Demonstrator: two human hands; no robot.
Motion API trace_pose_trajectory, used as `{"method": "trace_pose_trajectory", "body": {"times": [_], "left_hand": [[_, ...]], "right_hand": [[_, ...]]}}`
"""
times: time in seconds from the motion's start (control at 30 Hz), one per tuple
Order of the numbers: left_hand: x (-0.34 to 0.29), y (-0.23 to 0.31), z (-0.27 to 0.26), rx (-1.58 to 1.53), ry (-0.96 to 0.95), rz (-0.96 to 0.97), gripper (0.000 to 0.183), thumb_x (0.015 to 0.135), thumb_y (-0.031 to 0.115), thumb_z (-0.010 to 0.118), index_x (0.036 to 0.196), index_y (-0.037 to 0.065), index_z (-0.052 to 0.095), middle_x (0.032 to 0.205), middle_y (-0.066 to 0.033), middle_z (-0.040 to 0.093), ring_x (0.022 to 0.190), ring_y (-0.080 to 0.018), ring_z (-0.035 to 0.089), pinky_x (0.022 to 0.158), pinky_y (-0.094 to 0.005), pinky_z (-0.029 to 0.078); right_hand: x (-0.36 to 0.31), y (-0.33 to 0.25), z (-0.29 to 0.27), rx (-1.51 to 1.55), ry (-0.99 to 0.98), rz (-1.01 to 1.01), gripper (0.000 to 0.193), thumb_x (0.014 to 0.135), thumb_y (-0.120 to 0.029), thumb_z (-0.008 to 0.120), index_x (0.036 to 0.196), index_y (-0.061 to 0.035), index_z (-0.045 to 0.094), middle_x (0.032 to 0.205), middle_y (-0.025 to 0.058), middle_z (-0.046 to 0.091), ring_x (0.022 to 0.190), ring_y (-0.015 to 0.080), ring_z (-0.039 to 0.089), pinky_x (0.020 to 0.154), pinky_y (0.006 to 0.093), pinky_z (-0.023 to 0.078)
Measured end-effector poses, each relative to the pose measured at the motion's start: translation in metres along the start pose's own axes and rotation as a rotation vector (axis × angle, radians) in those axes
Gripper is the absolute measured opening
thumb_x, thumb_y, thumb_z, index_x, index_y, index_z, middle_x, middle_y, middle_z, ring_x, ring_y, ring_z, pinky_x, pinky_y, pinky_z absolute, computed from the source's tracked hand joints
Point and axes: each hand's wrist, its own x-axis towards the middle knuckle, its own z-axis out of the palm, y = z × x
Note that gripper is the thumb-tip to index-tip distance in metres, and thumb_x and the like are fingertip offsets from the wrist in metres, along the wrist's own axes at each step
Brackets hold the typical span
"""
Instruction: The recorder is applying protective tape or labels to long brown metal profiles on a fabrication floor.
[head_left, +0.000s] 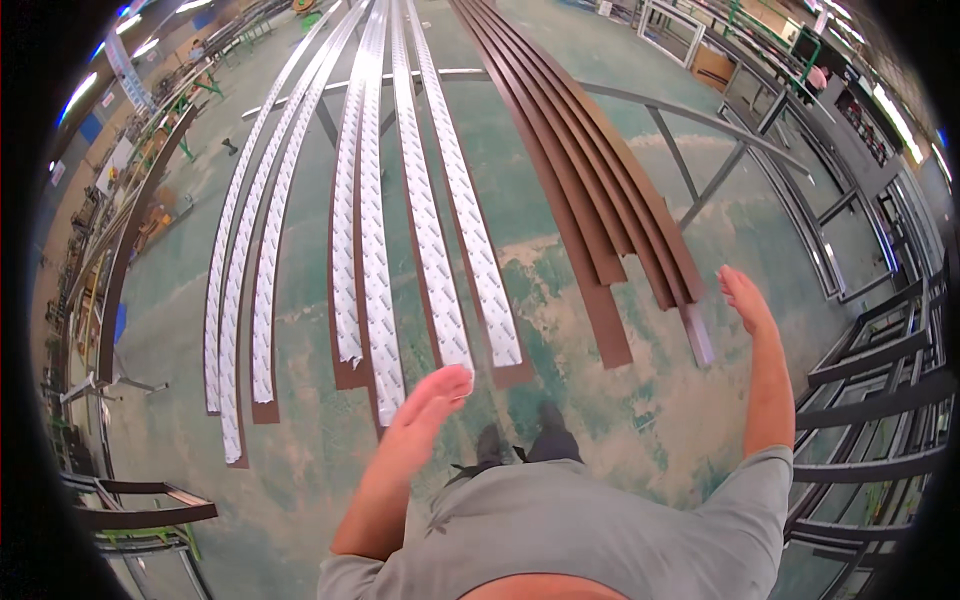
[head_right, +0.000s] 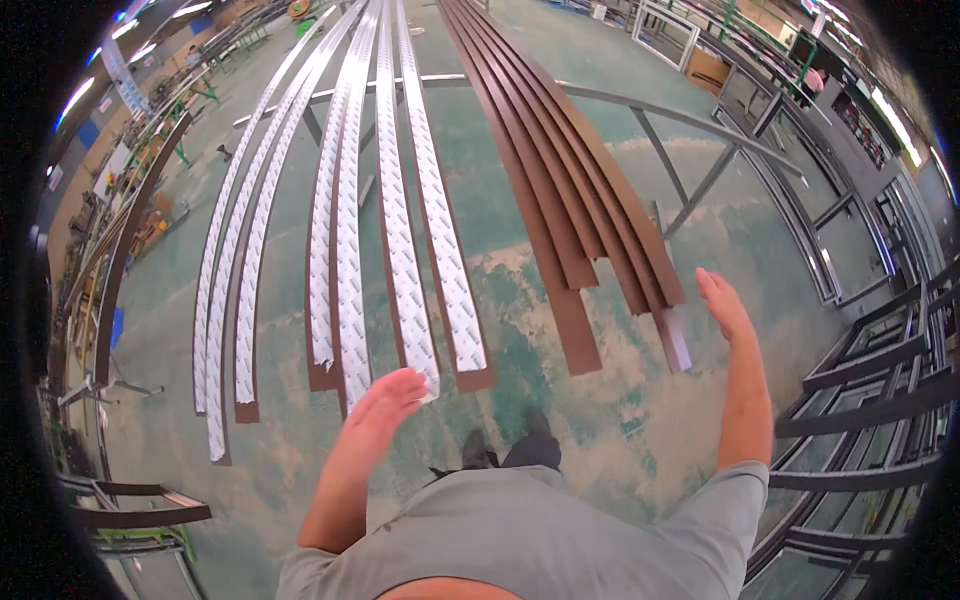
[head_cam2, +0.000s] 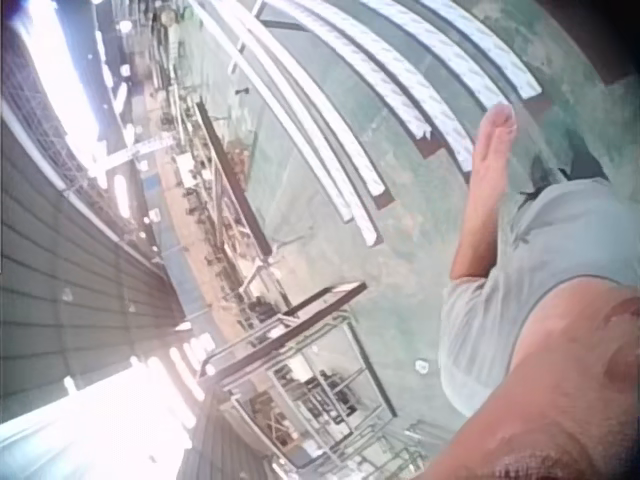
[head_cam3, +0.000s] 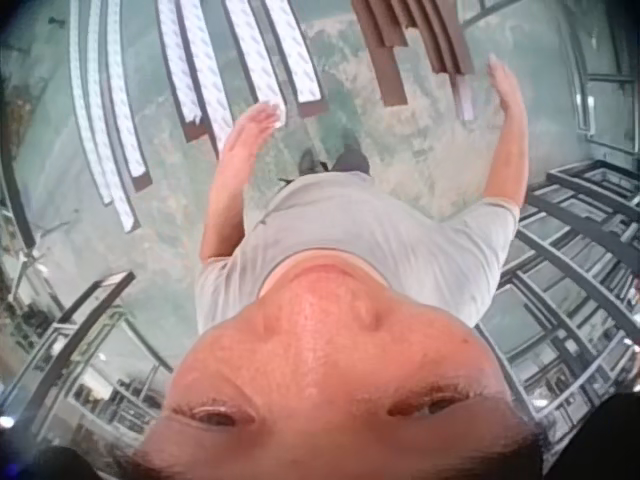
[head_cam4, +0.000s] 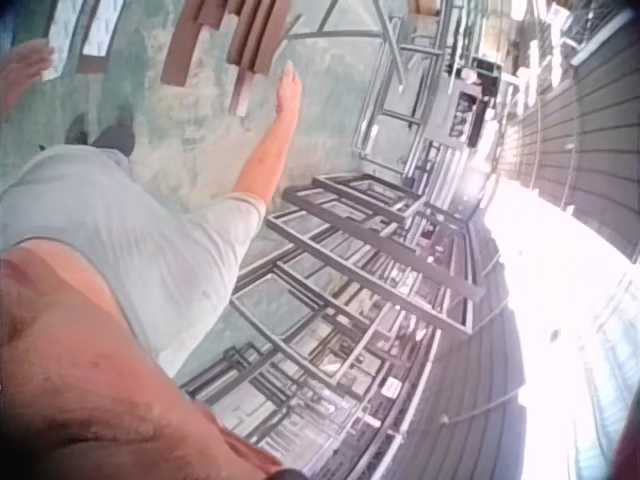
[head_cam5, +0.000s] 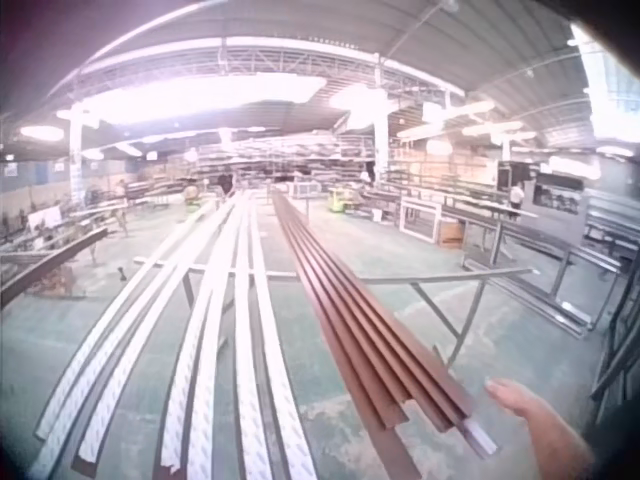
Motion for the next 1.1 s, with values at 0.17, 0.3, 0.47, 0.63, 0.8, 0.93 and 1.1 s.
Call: {"method": "trace_pose_trajectory", "body": {"times": [0.17, 0.3, 0.47, 0.63, 0.8, 0.93, 1.1], "left_hand": [[0.104, -0.036, 0.058, -0.085, 0.111, -0.217, 0.054, 0.101, 0.034, 0.046, 0.143, 0.001, 0.036, 0.143, -0.0119, 0.043, 0.131, -0.0231, 0.042, 0.108, -0.0368, 0.033], [0.172, -0.092, 0.075, -0.189, 0.206, -0.377, 0.063, 0.098, 0.042, 0.047, 0.145, 0.002, 0.033, 0.146, -0.0123, 0.04, 0.134, -0.0242, 0.038, 0.11, -0.0403, 0.029], [0.241, -0.14, 0.1, -0.228, 0.25, -0.573, 0.072, 0.096, 0.054, 0.044, 0.145, 0.003, 0.033, 0.146, -0.0121, 0.041, 0.135, -0.0265, 0.037, 0.11, -0.0446, 0.028], [0.27, -0.171, 0.113, -0.621, 0.121, -0.522, 0.071, 0.095, 0.061, 0.037, 0.14, 0.007, 0.04, 0.138, -0.0093, 0.049, 0.123, -0.0264, 0.048, 0.105, -0.0457, 0.035], [0.297, -0.13, 0.158, -0.666, 0.152, -0.435, 0.065, 0.094, 0.06, 0.037, 0.136, 0.012, 0.047, 0.129, -0.0118, 0.055, 0.113, -0.0283, 0.055, 0.093, -0.0481, 0.046], [0.283, -0.113, 0.149, -0.951, -0.106, -0.197, 0.068, 0.09, 0.064, 0.039, 0.135, 0.014, 0.047, 0.129, -0.0125, 0.054, 0.118, -0.0331, 0.051, 0.094, -0.0549, 0.045], [0.255, -0.102, 0.119, -1.006, -0.254, 0.028, 0.076, 0.089, 0.068, 0.037, 0.141, 0.012, 0.043, 0.138, -0.0134, 0.049, 0.126, -0.0353, 0.046, 0.104, -0.0565, 0.035]], "right_hand": [[0.092, 0.024, -0.023, 0.082, -0.1, 0.045, 0.078, 0.09, -0.064, 0.05, 0.135, -0.0005, 0.047, 0.128, 0.0109, 0.057, 0.116, 0.0224, 0.053, 0.097, 0.0387, 0.04], [0.155, 0.04, 0.007, 0.345, -0.372, 0.187, 0.08, 0.09, -0.067, 0.046, 0.138, -0.0027, 0.045, 0.131, 0.0126, 0.055, 0.12, 0.0239, 0.052, 0.1, 0.0395, 0.039], [0.184, 0.056, 0.063, 0.708, -0.655, 0.259, 0.075, 0.089, -0.067, 0.046, 0.136, -0.0077, 0.049, 0.132, 0.0098, 0.056, 0.116, 0.0246, 0.055, 0.102, 0.0384, 0.039], [0.161, 0.029, 0.104, 1.159, -0.694, 0.269, 0.062, 0.089, -0.056, 0.053, 0.13, -0.0093, 0.055, 0.125, 0.0082, 0.061, 0.107, 0.025, 0.06, 0.095, 0.04, 0.046], [0.169, 0.035, 0.117, 1.233, -0.582, 0.11, 0.055, 0.092, -0.051, 0.05, 0.126, -0.0076, 0.057, 0.119, 0.0085, 0.063, 0.106, 0.0233, 0.06, 0.092, 0.0375, 0.049], [0.13, -0.016, 0.121, 1.431, -0.968, 0.09, 0.059, 0.094, -0.053, 0.043, 0.129, -0.0071, 0.054, 0.123, 0.0091, 0.061, 0.107, 0.0254, 0.06, 0.093, 0.0396, 0.048], [0.069, -0.061, 0.152, 1.53, -1.206, -0.16, 0.066, 0.094, -0.058, 0.039, 0.136, -0.0079, 0.047, 0.131, 0.0105, 0.055, 0.115, 0.0273, 0.055, 0.098, 0.0425, 0.045]]}}
